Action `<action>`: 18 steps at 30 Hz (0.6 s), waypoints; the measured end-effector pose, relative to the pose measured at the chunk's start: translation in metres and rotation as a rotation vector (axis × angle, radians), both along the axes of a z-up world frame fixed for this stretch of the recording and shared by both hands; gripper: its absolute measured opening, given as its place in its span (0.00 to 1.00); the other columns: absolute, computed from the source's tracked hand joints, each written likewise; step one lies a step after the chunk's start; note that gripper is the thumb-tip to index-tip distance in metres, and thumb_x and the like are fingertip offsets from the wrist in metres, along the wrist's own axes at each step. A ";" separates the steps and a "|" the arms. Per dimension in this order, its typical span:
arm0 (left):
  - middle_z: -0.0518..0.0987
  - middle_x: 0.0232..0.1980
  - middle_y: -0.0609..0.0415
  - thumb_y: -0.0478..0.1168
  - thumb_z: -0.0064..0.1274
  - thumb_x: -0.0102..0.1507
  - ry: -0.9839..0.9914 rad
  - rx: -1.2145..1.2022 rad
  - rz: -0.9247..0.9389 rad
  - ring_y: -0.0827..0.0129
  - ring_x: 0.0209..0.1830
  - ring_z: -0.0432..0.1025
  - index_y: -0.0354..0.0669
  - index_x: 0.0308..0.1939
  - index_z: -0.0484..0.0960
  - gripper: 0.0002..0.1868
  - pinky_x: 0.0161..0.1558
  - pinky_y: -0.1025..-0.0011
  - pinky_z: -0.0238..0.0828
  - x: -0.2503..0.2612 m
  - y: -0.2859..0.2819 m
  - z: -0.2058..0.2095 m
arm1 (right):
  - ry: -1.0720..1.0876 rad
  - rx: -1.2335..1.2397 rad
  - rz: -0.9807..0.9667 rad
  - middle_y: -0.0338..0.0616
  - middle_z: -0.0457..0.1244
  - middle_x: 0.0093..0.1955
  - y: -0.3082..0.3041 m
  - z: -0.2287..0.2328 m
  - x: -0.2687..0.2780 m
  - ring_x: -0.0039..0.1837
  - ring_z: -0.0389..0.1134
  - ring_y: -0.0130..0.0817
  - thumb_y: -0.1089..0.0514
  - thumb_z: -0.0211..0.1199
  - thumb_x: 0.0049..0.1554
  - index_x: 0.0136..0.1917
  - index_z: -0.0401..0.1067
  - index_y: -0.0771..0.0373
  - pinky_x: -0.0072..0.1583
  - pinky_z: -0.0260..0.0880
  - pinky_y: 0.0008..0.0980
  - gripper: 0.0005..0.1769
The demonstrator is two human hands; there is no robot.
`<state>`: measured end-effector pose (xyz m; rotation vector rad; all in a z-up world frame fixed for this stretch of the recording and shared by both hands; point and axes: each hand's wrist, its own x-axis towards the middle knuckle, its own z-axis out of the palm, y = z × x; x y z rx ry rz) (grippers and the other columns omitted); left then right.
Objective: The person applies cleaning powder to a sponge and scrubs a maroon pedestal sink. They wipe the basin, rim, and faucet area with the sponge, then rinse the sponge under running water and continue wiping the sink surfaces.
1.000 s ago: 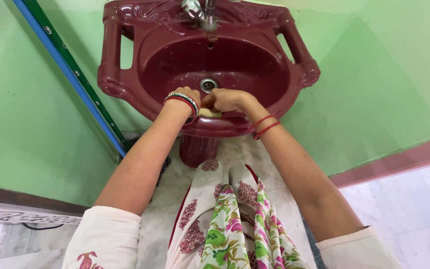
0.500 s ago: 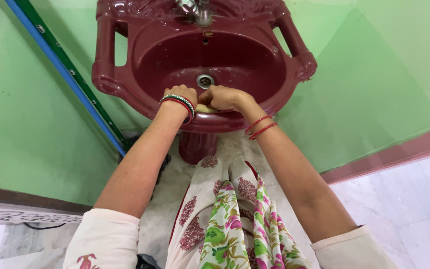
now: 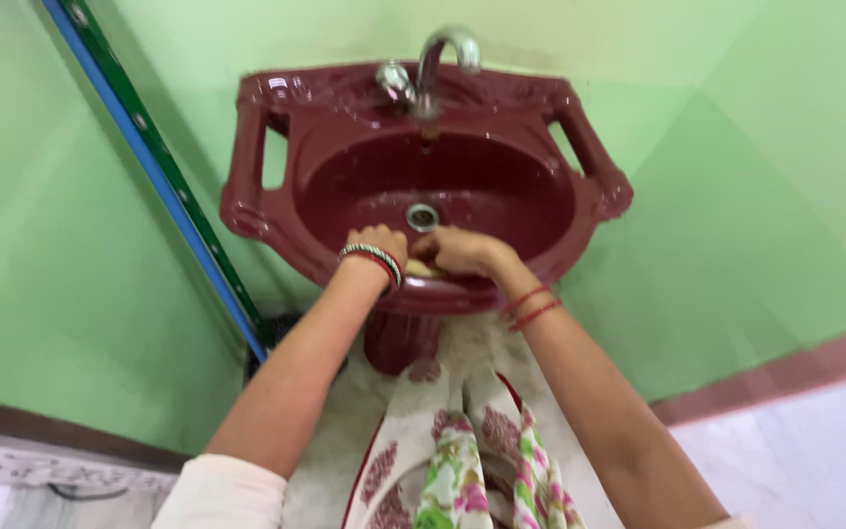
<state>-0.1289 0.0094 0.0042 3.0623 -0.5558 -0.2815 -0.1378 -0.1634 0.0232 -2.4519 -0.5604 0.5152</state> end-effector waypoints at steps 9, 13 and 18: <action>0.80 0.61 0.43 0.42 0.39 0.70 -0.021 -0.058 0.018 0.52 0.63 0.74 0.47 0.57 0.83 0.18 0.65 0.49 0.66 0.006 -0.004 -0.005 | 0.094 -0.022 -0.066 0.43 0.73 0.56 0.002 0.001 0.000 0.58 0.73 0.35 0.72 0.53 0.48 0.60 0.79 0.57 0.59 0.71 0.35 0.28; 0.80 0.61 0.43 0.43 0.39 0.71 -0.005 -0.050 0.015 0.52 0.64 0.74 0.46 0.57 0.83 0.18 0.66 0.48 0.65 0.003 -0.002 -0.009 | 0.069 -0.041 -0.054 0.44 0.73 0.57 0.003 0.001 -0.005 0.59 0.74 0.36 0.72 0.54 0.48 0.60 0.79 0.57 0.60 0.71 0.36 0.28; 0.80 0.61 0.43 0.42 0.39 0.71 -0.009 -0.051 0.014 0.53 0.64 0.74 0.46 0.57 0.83 0.18 0.67 0.48 0.63 0.005 -0.004 -0.009 | 0.066 -0.032 -0.049 0.45 0.73 0.56 0.004 0.005 -0.004 0.58 0.74 0.36 0.73 0.52 0.46 0.59 0.80 0.58 0.59 0.72 0.36 0.30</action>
